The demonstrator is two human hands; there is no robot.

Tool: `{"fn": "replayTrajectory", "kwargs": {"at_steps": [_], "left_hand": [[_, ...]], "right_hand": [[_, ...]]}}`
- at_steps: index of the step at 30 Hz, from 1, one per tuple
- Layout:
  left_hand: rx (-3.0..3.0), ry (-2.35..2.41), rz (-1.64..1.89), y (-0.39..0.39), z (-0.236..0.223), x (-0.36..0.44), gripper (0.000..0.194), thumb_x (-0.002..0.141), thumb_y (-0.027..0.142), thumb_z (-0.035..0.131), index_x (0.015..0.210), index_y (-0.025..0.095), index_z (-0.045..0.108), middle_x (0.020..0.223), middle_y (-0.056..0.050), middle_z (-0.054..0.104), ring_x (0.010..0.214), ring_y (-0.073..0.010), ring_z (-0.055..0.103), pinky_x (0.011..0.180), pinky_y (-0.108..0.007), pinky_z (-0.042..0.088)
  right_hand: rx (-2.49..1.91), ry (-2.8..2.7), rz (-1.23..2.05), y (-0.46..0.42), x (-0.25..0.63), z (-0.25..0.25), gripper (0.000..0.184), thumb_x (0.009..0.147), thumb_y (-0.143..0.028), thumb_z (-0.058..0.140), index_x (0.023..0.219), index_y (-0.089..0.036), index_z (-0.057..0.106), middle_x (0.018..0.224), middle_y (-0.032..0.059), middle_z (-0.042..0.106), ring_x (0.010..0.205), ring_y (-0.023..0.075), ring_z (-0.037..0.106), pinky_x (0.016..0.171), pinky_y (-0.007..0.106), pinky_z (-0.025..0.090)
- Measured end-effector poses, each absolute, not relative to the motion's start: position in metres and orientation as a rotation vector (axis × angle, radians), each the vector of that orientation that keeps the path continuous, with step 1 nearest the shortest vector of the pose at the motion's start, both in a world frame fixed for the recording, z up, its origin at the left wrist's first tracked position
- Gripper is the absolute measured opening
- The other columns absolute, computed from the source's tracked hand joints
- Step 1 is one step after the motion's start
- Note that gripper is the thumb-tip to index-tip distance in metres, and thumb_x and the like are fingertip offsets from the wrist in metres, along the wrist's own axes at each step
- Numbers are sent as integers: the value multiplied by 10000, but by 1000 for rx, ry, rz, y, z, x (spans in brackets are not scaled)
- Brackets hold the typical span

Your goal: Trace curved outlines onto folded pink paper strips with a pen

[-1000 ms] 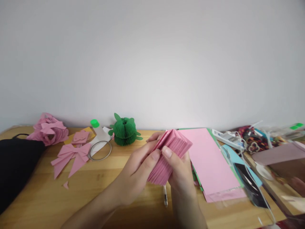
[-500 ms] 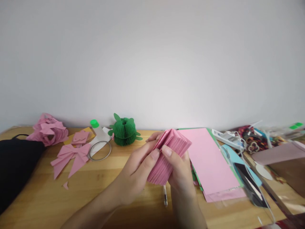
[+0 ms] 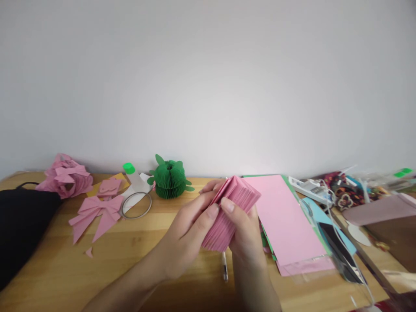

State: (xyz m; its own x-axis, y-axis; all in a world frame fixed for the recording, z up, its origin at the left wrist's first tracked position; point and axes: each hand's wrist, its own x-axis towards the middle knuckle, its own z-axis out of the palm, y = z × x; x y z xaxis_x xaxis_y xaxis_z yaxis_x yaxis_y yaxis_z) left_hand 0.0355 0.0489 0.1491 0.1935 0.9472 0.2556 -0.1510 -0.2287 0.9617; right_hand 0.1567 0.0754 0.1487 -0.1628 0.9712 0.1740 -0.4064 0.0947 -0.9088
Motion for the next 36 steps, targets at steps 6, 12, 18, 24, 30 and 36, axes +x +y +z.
{"fn": "replayTrajectory", "kwargs": {"at_steps": [6, 12, 18, 24, 30, 36], "left_hand": [[1363, 807, 1254, 48, 150, 34, 407, 1024, 443, 510, 1394, 303, 607, 1399, -18, 628, 1345, -241, 528, 1125, -322, 461], [1392, 804, 1238, 50, 151, 34, 406, 1010, 401, 527, 1371, 241, 622, 1370, -53, 642, 1293, -263, 579, 1096, -340, 492], [1391, 832, 1242, 51, 156, 35, 326, 1001, 324, 522, 1286, 298, 677, 1301, 21, 684, 1266, -219, 610, 1065, -267, 493], [1400, 857, 1237, 50, 154, 33, 353, 1017, 324, 490, 1331, 295, 648, 1306, 25, 682, 1282, -216, 601, 1053, -262, 501], [1412, 845, 1232, 51, 151, 33, 390, 1033, 405, 473, 1368, 269, 620, 1390, -11, 634, 1341, -225, 544, 1122, -286, 455], [1411, 844, 1223, 50, 151, 33, 415, 1047, 436, 445, 1404, 285, 592, 1371, -16, 648, 1352, -223, 530, 1142, -310, 441]], "right_hand": [[-694, -1090, 1435, 76, 158, 149, 267, 750, -456, 799, 914, -261, 721, 873, 14, 730, 797, 184, 686, 747, 332, 586], [-712, -1131, 1433, 75, 159, 151, 296, 758, -481, 789, 921, -245, 714, 848, 24, 721, 771, 188, 681, 722, 338, 593], [-694, -1129, 1442, 76, 159, 148, 287, 751, -472, 798, 929, -262, 718, 869, 20, 719, 785, 181, 678, 728, 332, 595], [-658, -1132, 1422, 78, 159, 150, 252, 748, -447, 807, 913, -276, 724, 874, 11, 710, 809, 177, 664, 739, 322, 588], [-654, -1149, 1407, 78, 159, 150, 262, 764, -455, 795, 929, -261, 731, 874, 21, 727, 821, 177, 671, 764, 321, 579], [-653, -1143, 1428, 78, 160, 149, 261, 757, -449, 796, 933, -268, 728, 895, 21, 733, 828, 190, 683, 770, 342, 585]]}}
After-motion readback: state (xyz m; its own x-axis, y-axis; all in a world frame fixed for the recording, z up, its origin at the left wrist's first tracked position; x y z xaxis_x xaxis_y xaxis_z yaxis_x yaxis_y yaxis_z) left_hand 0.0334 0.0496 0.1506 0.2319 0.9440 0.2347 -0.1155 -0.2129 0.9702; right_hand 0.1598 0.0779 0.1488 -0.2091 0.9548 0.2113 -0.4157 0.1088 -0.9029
